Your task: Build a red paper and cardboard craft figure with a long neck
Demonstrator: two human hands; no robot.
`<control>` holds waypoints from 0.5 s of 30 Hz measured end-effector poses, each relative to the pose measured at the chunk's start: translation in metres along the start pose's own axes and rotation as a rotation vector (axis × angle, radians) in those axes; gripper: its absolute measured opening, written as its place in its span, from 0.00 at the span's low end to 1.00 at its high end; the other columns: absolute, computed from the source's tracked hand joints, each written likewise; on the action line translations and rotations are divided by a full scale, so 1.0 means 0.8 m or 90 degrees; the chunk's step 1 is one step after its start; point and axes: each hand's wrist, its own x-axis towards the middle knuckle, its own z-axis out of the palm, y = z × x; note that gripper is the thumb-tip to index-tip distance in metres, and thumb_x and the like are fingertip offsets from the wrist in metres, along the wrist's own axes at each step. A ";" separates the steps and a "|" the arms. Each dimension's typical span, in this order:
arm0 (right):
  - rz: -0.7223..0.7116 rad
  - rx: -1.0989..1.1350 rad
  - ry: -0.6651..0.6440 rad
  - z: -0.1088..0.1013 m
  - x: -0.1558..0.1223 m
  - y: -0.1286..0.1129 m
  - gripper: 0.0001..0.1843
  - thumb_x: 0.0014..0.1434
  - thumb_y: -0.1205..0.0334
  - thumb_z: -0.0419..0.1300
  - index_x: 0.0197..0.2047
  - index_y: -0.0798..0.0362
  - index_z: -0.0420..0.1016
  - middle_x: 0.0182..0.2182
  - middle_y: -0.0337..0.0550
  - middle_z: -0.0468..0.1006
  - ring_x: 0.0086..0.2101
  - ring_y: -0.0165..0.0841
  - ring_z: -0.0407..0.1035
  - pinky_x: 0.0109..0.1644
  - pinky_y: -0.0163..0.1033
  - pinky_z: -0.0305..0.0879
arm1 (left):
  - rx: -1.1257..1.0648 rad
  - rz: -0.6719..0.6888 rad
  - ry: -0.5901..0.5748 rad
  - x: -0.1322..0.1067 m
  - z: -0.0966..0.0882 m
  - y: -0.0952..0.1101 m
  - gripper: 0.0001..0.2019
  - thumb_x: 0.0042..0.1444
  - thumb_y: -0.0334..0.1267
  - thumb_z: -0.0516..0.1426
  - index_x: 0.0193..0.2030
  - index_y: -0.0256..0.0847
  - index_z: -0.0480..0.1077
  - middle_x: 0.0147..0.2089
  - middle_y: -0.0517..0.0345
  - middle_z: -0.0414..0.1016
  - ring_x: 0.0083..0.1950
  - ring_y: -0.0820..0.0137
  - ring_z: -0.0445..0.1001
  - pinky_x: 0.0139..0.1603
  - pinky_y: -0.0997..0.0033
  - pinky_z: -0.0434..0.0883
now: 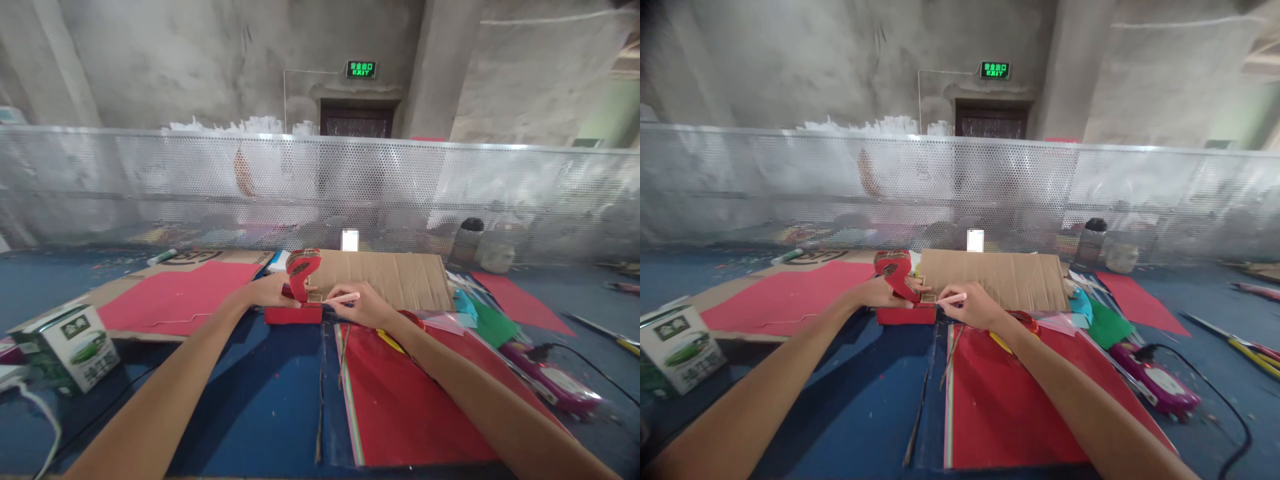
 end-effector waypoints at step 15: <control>0.052 -0.353 0.157 -0.072 -0.015 0.080 0.15 0.67 0.59 0.54 0.54 0.50 0.75 0.55 0.54 0.79 0.56 0.48 0.72 0.62 0.55 0.63 | 0.016 0.005 0.011 -0.001 -0.001 0.001 0.21 0.59 0.48 0.65 0.58 0.49 0.77 0.60 0.52 0.79 0.66 0.58 0.71 0.70 0.58 0.61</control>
